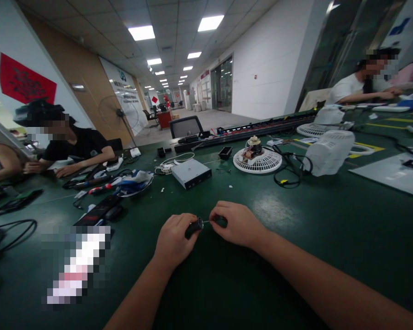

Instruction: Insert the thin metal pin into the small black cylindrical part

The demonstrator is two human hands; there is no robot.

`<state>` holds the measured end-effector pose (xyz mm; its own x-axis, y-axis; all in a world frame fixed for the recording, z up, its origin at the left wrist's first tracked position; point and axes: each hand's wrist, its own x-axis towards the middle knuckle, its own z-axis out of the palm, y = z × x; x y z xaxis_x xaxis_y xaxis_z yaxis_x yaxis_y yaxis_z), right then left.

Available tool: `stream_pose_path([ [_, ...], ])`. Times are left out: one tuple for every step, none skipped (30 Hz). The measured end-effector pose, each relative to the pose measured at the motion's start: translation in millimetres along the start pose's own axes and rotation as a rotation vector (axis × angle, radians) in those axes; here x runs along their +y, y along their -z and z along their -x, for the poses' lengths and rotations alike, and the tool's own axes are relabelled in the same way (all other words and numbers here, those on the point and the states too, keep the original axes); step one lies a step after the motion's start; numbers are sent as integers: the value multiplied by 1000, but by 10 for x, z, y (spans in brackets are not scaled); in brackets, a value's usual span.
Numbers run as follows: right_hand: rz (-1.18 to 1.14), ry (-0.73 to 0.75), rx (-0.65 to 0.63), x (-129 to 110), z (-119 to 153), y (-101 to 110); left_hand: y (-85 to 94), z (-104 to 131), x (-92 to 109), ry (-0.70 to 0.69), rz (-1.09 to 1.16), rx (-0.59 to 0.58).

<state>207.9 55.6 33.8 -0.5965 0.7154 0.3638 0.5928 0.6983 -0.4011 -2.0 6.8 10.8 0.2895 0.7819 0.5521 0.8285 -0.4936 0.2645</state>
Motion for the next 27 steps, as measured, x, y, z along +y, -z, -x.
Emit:
stream_pose_path([
  [13,-10,-5,-8,3,-5,0,1,-6,1,-4,1],
  [19,-15,-16,-16,5,-9,1,2,-12,12,-13,2],
  [17,-14,-33,-24,6,-11,1,4,-18,27,-20,0],
  [4,-8,-55,-29,7,-11,0,5,-23,40,-26,-6],
  [-16,-2,-76,-33,6,-10,0,5,-26,48,-27,-14],
  [-37,-4,-89,-35,4,-8,-2,5,-28,49,-24,-21],
  [-50,-17,-87,-35,2,-6,-5,5,-29,44,-17,-24],
  [-49,-40,-74,-33,-1,-5,-8,3,-28,35,-7,-26],
  [-36,-68,-58,-29,-5,-7,-12,1,-25,25,1,-29],
  [-14,-94,-45,-24,-7,-10,-16,-1,-22,12,8,-36],
  [8,-112,-45,-17,-9,-14,-21,-3,-18,2,10,-46],
  [22,-117,-61,-9,-10,-20,-26,-5,-14,-8,8,-56],
  [19,-111,-92,-1,-9,-26,-30,-6,-9,-14,1,-62],
  [4,-99,-127,7,-7,-32,-34,-7,-5,-18,-8,-63],
  [-20,-85,-154,14,-5,-39,-38,-7,-1,-23,-18,-55],
  [-46,-73,-173,20,-3,-45,-40,-7,3,-31,-28,-43],
  [-71,-66,-178,23,-1,-53,-41,-5,6,-42,-37,-30],
  [-92,-66,-175,23,0,-61,-42,-4,9,-55,-46,-19],
  [-109,-74,-166,21,1,-71,-41,-1,11,-68,-54,-9],
  [-126,-83,-158,16,3,-81,-40,1,12,-79,-60,0],
  [-144,-96,-155,10,4,-93,-39,3,11,-84,-63,7],
  [-161,-108,-147,5,7,-105,-38,5,9,-86,-62,12],
  [-180,-109,-150,0,10,-116,-37,7,5,-84,-58,11],
  [-188,-100,-150,-2,14,-127,-37,7,-1,-81,-49,3],
  [-194,-87,-153,-1,18,-137,-36,8,-7,-76,-37,-7],
  [-200,-75,-154,2,21,-145,-34,8,-14,-66,-23,-20],
  [-206,-66,-156,8,23,-153,-33,9,-20,-53,-9,-30],
])
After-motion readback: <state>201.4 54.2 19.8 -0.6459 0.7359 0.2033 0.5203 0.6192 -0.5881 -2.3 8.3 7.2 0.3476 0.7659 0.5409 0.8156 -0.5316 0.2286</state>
